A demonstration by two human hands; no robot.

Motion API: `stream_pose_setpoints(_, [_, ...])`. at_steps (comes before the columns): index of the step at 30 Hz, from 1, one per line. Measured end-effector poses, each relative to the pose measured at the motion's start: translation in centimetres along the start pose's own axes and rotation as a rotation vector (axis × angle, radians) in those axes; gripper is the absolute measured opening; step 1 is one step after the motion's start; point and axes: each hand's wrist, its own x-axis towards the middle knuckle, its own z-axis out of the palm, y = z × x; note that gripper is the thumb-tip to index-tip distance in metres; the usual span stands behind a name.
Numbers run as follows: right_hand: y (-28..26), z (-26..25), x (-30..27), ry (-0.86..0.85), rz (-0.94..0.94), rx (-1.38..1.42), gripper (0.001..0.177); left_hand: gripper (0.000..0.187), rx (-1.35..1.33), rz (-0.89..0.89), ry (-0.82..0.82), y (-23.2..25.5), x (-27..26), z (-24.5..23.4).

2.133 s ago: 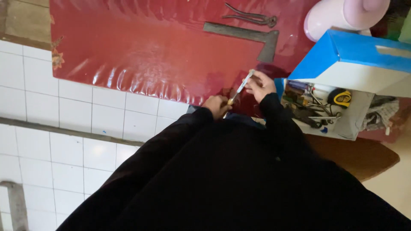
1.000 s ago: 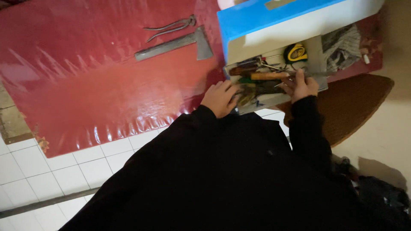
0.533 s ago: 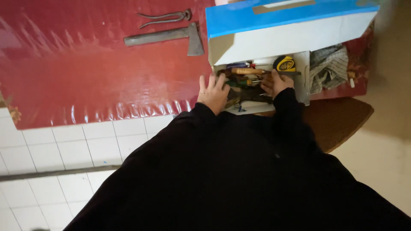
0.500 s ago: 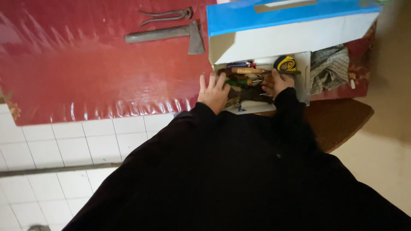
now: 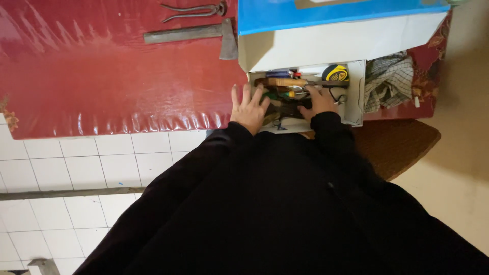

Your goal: The person removes several hand tools from a blue and white box and places them on a red table. They handle a metal square, pliers, a chisel, and multiple wrenches, arranging them in a line on the table.

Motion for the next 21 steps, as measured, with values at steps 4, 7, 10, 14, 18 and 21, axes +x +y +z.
stream_pose_setpoints(4, [0.8, 1.0, -0.1, 0.154, -0.155, -0.142, 0.067, 0.036, -0.036, 0.009, 0.004, -0.2, -0.2, 0.1])
stream_pose_setpoints(7, [1.3, 1.5, 0.6, 0.166, -0.280, -0.131, 0.069, 0.035, -0.044, 0.031, 0.041, -0.3, -0.4, 0.2])
stream_pose_setpoints(10, [2.2, 1.9, 1.6, 0.089, -0.233, -0.185, 0.062, 0.040, -0.068, 0.033, 0.076, -0.3, -0.2, 0.5])
stream_pose_setpoints(14, [3.9, 3.6, 3.2, 0.136, -0.445, -0.135, 0.029, 0.041, -0.054, 0.042, 0.059, -0.8, 0.3, 0.7])
stream_pose_setpoints(18, [4.4, 3.7, 3.1, 0.247, -0.612, -0.047, 0.020, 0.040, -0.109, 0.013, 0.105, -0.3, -0.1, -0.2])
stream_pose_setpoints(21, [4.4, 3.8, 3.2, 0.298, -0.633, 0.061, 0.020, 0.041, -0.107, 0.012, 0.068, -0.6, 0.0, -0.5])
